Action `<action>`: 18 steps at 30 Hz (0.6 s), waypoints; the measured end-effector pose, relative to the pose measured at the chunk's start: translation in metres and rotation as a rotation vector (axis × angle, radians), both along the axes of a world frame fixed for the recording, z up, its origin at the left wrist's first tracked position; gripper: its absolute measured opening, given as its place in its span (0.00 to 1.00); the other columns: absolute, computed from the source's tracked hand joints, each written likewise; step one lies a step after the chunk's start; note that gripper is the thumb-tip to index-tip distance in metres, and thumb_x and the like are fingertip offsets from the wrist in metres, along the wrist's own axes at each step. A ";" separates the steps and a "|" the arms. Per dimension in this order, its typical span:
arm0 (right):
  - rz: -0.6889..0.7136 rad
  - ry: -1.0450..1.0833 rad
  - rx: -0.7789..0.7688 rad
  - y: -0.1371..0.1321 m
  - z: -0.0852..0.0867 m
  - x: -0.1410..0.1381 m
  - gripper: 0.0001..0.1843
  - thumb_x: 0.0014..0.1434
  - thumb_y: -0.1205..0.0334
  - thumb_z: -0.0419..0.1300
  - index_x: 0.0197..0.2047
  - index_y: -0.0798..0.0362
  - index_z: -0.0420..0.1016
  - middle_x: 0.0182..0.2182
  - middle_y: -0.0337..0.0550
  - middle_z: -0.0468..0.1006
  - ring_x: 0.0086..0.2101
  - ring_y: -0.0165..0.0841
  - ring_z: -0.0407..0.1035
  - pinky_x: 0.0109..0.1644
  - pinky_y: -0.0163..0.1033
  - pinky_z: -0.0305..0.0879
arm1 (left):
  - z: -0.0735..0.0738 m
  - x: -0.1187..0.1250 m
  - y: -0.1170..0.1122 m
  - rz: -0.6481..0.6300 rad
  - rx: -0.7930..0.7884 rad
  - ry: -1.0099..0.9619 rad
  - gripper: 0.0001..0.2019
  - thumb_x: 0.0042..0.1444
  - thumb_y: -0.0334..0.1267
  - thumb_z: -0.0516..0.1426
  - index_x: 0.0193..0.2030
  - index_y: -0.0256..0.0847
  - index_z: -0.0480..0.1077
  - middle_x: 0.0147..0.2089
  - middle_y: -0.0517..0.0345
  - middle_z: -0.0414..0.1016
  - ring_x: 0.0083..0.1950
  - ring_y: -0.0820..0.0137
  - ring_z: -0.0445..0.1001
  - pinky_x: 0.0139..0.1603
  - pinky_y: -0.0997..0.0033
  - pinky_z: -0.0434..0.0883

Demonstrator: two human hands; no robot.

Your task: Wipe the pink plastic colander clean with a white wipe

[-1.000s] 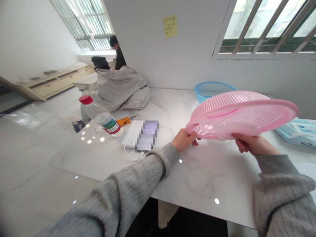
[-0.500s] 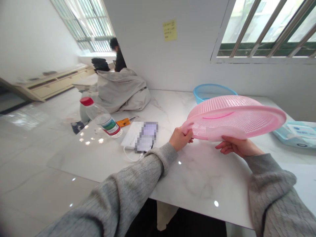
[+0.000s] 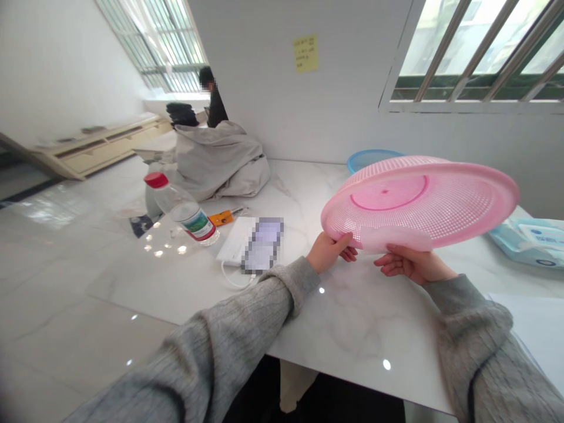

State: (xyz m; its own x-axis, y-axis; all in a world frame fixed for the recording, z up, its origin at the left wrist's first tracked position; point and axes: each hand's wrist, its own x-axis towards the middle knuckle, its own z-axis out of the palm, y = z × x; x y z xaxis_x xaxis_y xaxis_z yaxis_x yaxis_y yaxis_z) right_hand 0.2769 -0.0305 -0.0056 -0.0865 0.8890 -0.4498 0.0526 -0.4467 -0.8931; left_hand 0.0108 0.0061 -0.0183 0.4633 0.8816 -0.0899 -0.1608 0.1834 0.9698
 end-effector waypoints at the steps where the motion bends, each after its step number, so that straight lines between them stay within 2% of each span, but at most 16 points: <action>1: 0.039 0.003 -0.004 0.000 -0.001 0.002 0.27 0.45 0.35 0.78 0.35 0.50 0.87 0.37 0.56 0.89 0.31 0.43 0.82 0.39 0.48 0.84 | 0.000 0.000 0.000 -0.005 -0.009 -0.005 0.21 0.73 0.45 0.60 0.31 0.32 0.78 0.27 0.54 0.79 0.26 0.72 0.80 0.32 0.72 0.78; 4: 0.103 0.013 0.000 0.001 -0.005 0.004 0.24 0.52 0.36 0.74 0.35 0.50 0.88 0.41 0.57 0.90 0.32 0.43 0.83 0.43 0.49 0.84 | -0.002 0.002 0.000 -0.014 -0.011 -0.015 0.23 0.70 0.50 0.63 0.31 0.32 0.78 0.27 0.53 0.80 0.27 0.72 0.80 0.33 0.71 0.78; 8: 0.106 0.068 -0.018 0.002 -0.007 -0.001 0.21 0.53 0.39 0.75 0.35 0.49 0.88 0.40 0.54 0.90 0.32 0.42 0.83 0.42 0.47 0.84 | -0.005 0.006 -0.001 -0.032 0.013 -0.022 0.25 0.68 0.55 0.64 0.30 0.34 0.77 0.28 0.53 0.80 0.28 0.72 0.79 0.35 0.70 0.79; 13: 0.077 0.162 -0.092 0.000 -0.004 -0.008 0.19 0.51 0.43 0.78 0.35 0.50 0.89 0.37 0.49 0.90 0.31 0.37 0.83 0.40 0.41 0.83 | -0.004 0.006 -0.003 -0.060 0.031 0.014 0.24 0.70 0.52 0.62 0.28 0.35 0.76 0.24 0.56 0.77 0.27 0.72 0.78 0.35 0.71 0.77; 18: 0.075 0.183 -0.097 0.000 -0.006 -0.010 0.17 0.52 0.45 0.77 0.36 0.49 0.88 0.37 0.48 0.90 0.31 0.37 0.83 0.40 0.40 0.84 | -0.003 0.005 -0.006 -0.045 0.071 0.057 0.24 0.71 0.51 0.61 0.27 0.36 0.76 0.24 0.57 0.76 0.27 0.73 0.76 0.35 0.71 0.75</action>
State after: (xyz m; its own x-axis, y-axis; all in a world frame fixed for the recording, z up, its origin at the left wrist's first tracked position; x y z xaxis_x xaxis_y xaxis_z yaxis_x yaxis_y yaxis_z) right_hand 0.2672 -0.0304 -0.0112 -0.2390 0.8303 -0.5034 -0.0702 -0.5319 -0.8439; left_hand 0.0161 0.0004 -0.0211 0.4982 0.8653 -0.0557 -0.0978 0.1199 0.9880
